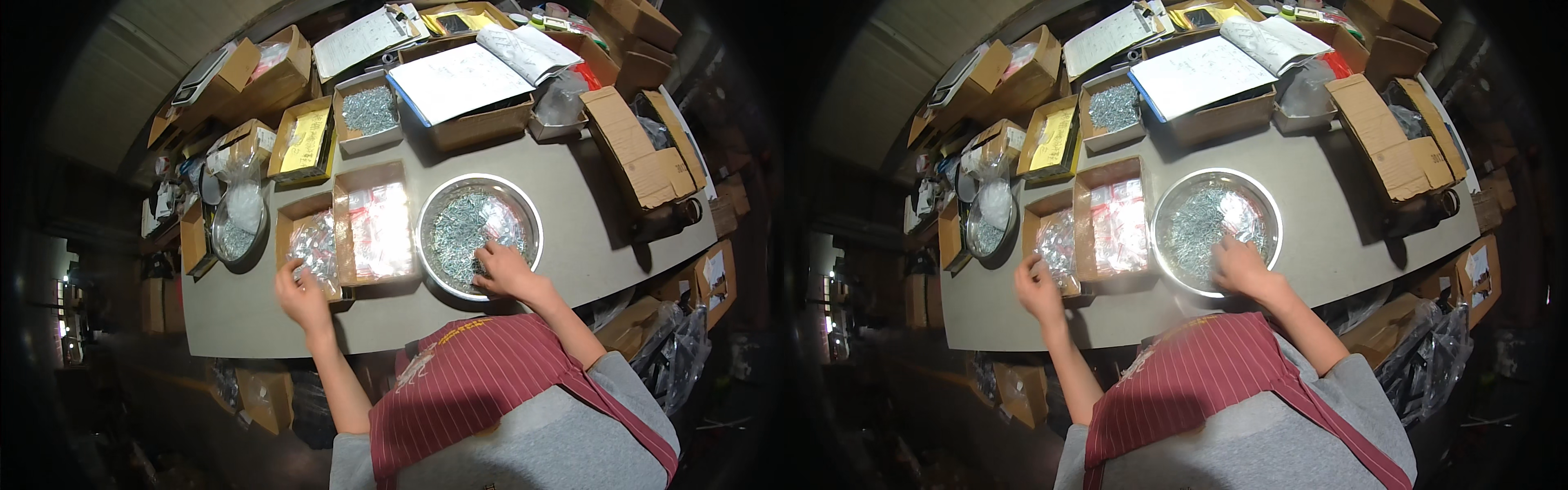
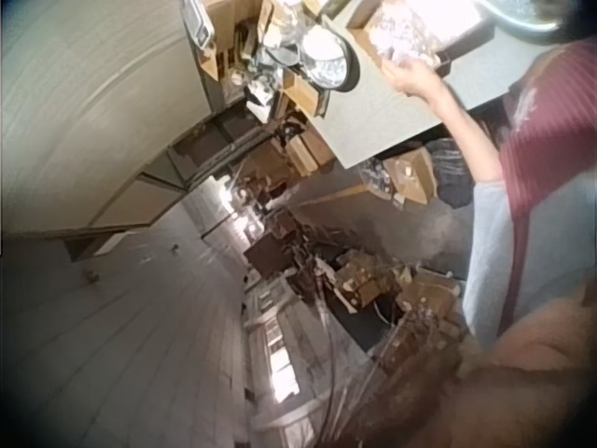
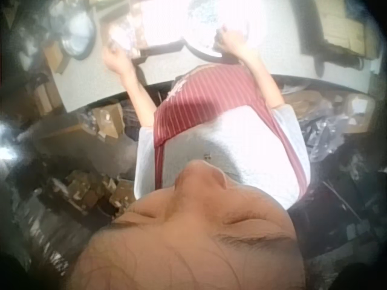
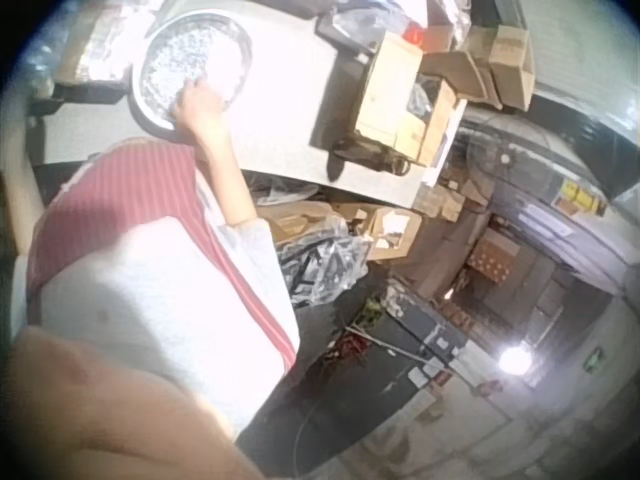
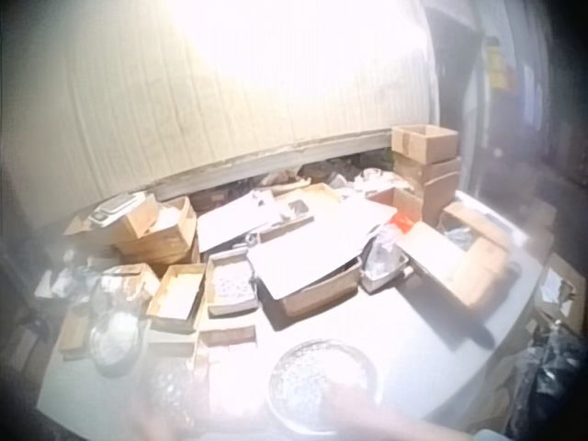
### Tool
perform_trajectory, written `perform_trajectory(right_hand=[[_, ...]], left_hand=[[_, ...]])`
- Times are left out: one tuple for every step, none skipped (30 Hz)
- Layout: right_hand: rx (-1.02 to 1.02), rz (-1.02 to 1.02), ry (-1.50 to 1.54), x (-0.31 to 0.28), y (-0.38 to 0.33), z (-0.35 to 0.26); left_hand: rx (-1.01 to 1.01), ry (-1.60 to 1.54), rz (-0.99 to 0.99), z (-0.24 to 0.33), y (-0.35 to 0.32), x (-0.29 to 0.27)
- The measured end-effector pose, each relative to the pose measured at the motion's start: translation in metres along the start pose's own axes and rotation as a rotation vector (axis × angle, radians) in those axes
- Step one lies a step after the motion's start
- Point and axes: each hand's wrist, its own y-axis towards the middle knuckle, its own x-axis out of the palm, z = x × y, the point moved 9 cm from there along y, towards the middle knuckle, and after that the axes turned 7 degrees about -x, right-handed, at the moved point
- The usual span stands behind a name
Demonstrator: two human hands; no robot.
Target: The person repeatedly picks small metallic fasteners from a metal bowl and places them into a cardboard box. The hands work continuously over the bowl and box, handling the fasteners one by one.
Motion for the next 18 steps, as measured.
perform_trajectory(right_hand=[[-0.037,0.036,-0.01,-0.002,-0.002,-0.006],[-0.065,0.016,0.018,0.005,0.001,-0.007],[-0.086,0.0,0.043,0.014,0.005,-0.004],[-0.117,-0.017,0.07,0.011,0.01,-0.009],[-0.136,-0.072,0.121,0.011,0.012,-0.012],[-0.155,-0.113,0.115,0.017,0.015,-0.01],[-0.168,-0.151,0.111,0.026,0.018,-0.007],[-0.181,-0.19,0.108,0.034,0.019,-0.002],[-0.205,-0.16,0.153,0.03,0.018,-0.002],[-0.161,-0.171,0.238,0.03,0.017,0.005],[-0.117,-0.18,0.323,0.031,0.015,0.011],[-0.072,-0.193,0.412,0.032,0.012,0.015],[-0.009,-0.113,0.525,0.025,0.01,0.024],[0.045,-0.034,0.729,0.018,0.005,0.032],[0.133,-0.019,0.915,0.017,0.001,0.039],[0.222,-0.002,1.099,0.019,-0.002,0.045],[0.282,0.021,1.341,0.024,-0.005,0.046],[0.289,0.031,1.498,0.022,-0.008,0.046]], left_hand=[[0.031,-0.002,-0.085,0.011,-0.003,0.017],[0.063,-0.003,-0.171,0.022,-0.008,0.035],[0.102,0.017,-0.275,0.031,-0.014,0.059],[0.136,0.043,-0.37,0.034,-0.022,0.081],[0.159,0.081,-0.441,0.03,-0.027,0.1],[0.191,0.111,-0.516,0.026,-0.032,0.123],[0.242,0.211,-0.507,0.032,-0.032,0.135],[0.211,0.31,-0.559,0.03,-0.034,0.148],[0.176,0.412,-0.609,0.03,-0.035,0.156],[0.142,0.513,-0.657,0.028,-0.036,0.163],[0.143,0.581,-0.717,0.023,-0.037,0.168],[0.117,0.604,-0.751,0.022,-0.038,0.17],[0.09,0.627,-0.785,0.022,-0.039,0.17],[0.064,0.65,-0.819,0.02,-0.039,0.171],[0.091,0.634,-0.801,0.019,-0.039,0.172],[0.071,0.575,-0.764,0.017,-0.038,0.169],[0.05,0.515,-0.726,0.015,-0.037,0.167],[0.031,0.454,-0.689,0.016,-0.037,0.164]])
